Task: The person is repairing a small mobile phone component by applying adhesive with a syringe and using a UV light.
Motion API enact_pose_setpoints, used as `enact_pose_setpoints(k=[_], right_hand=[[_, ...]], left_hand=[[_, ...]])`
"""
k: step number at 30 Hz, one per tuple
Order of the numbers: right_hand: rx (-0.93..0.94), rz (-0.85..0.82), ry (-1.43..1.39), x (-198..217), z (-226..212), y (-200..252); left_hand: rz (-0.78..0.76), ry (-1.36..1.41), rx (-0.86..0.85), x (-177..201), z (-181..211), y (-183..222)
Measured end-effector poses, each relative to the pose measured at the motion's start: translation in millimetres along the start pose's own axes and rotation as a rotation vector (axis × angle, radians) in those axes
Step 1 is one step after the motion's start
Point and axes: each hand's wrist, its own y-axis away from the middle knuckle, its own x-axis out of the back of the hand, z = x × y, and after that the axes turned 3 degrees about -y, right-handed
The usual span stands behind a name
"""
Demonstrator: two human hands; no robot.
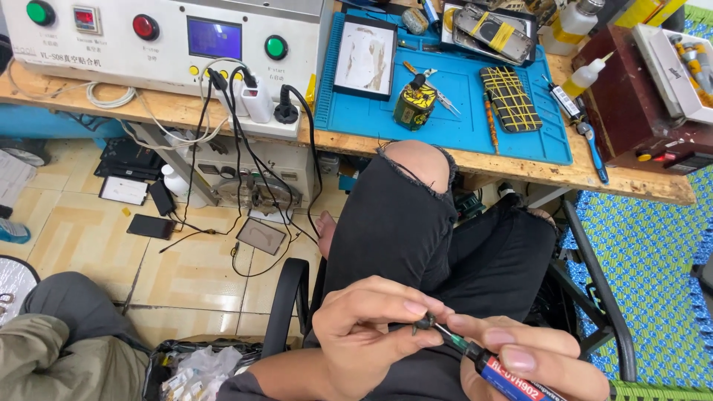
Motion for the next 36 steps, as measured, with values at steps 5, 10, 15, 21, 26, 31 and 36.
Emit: enact_pose_setpoints(k=[5, 10, 15, 21, 26, 31, 36], right_hand=[[0.048, -0.001, -0.031, 4.1, 6.1, -3.1], [0.136, 0.104, -0.097, -0.1, 14.8, -6.0], [0.04, 0.059, -0.296, 4.1, 9.9, -9.0], [0.003, -0.048, -0.422, 18.4, 10.8, -9.4], [-0.174, -0.108, -0.799, 25.1, 2.7, -5.8], [-0.217, -0.043, -0.532, 13.8, -10.4, -9.0], [-0.146, -0.11, -0.299, 19.1, -5.0, -7.6]], left_hand=[[-0.004, 0.041, 0.014, -0.6, -1.9, 1.0], [-0.029, 0.002, -0.021, -3.4, 0.8, -4.4], [0.014, -0.079, -0.029, -3.5, -1.8, -1.1], [0.024, -0.01, -0.018, -2.5, -8.0, 6.5], [0.022, -0.054, -0.033, -4.7, -4.9, 4.6], [0.021, -0.088, -0.073, -6.0, -0.2, -1.7], [-0.008, -0.146, -0.091, -4.6, 1.4, -3.2]])
